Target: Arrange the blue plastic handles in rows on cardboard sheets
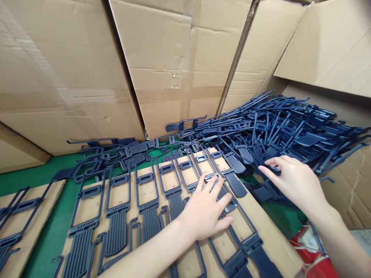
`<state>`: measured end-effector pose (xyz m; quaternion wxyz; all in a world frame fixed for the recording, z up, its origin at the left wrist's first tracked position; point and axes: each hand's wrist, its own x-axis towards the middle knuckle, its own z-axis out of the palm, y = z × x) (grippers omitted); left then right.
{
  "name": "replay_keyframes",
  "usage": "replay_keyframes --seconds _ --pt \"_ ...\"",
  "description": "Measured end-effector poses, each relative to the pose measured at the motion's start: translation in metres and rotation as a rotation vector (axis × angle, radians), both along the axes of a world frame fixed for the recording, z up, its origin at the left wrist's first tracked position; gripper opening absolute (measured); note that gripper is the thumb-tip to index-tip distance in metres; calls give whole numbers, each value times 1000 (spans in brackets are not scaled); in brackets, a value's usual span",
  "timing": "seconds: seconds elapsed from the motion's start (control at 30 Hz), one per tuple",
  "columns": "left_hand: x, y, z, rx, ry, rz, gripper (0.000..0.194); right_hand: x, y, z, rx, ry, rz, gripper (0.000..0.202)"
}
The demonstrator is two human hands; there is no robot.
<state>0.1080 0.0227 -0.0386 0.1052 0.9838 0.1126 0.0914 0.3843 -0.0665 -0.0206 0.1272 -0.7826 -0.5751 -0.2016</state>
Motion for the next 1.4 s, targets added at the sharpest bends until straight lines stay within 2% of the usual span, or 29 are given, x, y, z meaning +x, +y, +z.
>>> replay_keyframes --seconds 0.1,0.2,0.4,0.63,0.8,1.17,1.27,1.4 --pt "0 0 0 4 -1 1 50 4 1 -12 -38 36 48 29" --pt "-1 0 0 8 -6 5 50 3 7 -19 1 104 69 23" --pt "-1 0 0 17 -31 11 49 3 11 -21 104 212 76 12" --pt "-1 0 2 17 -18 7 49 8 10 -23 124 258 -4 19" --pt "0 1 2 16 -3 3 50 5 15 -18 204 281 7 18" --pt "0 0 2 11 -15 3 49 -5 50 12 580 367 119 16" --pt "-1 0 0 18 -22 6 50 -9 58 11 624 383 157 18" --pt "-1 0 0 14 -26 7 50 -12 67 0 708 427 269 22"
